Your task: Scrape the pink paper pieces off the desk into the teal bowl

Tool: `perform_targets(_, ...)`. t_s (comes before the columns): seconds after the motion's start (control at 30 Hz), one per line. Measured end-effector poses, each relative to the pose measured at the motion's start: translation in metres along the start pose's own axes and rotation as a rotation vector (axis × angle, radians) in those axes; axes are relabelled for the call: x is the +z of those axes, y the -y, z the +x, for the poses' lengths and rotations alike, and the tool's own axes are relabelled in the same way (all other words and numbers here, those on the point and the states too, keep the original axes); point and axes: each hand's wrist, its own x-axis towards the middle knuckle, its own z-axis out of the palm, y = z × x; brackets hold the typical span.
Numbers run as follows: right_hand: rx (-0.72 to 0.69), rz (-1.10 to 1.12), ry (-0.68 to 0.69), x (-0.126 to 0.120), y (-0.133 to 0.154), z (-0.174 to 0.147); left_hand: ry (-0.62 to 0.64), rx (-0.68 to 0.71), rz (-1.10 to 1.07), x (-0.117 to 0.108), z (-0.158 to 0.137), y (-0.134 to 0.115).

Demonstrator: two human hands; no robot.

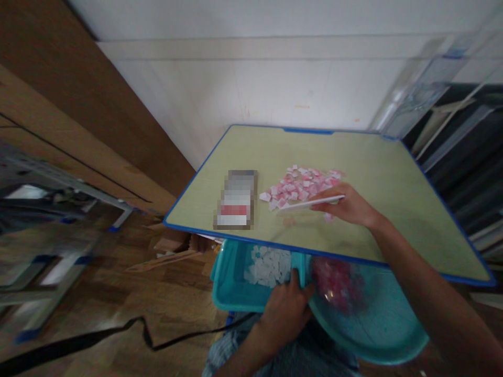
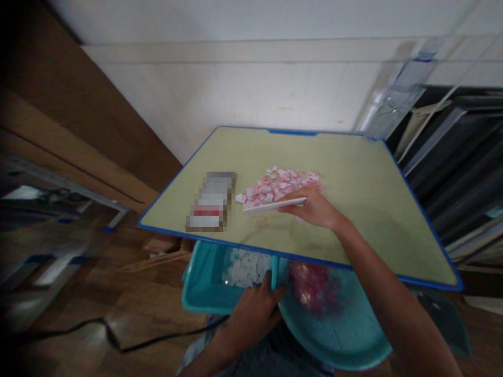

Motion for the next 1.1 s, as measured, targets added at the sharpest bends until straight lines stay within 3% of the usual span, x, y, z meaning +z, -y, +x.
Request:
perform_targets(0.3,0.127,-0.016,0.131,-0.037,-0.004,-0.027,0.012,0.001,-0.015,-0.002,0.000,0.000)
perform_targets(0.5,0.151,-0.042,-0.003,-0.025,-0.002,-0.012,0.020,-0.009,-0.010,-0.003,0.000,-0.001)
perform_targets(0.63,0.134,-0.054,0.018,-0.019,-0.002,-0.005,0.007,-0.010,-0.013,-0.002,-0.001,-0.002)
perform_targets(0.83,0.079,-0.103,0.152,-0.040,0.006,-0.023,-0.003,-0.008,-0.010,-0.001,-0.001,-0.002)
perform_targets(1.1,0.104,-0.161,0.126,-0.050,0.017,-0.028,-0.003,-0.011,-0.018,-0.001,-0.001,-0.001)
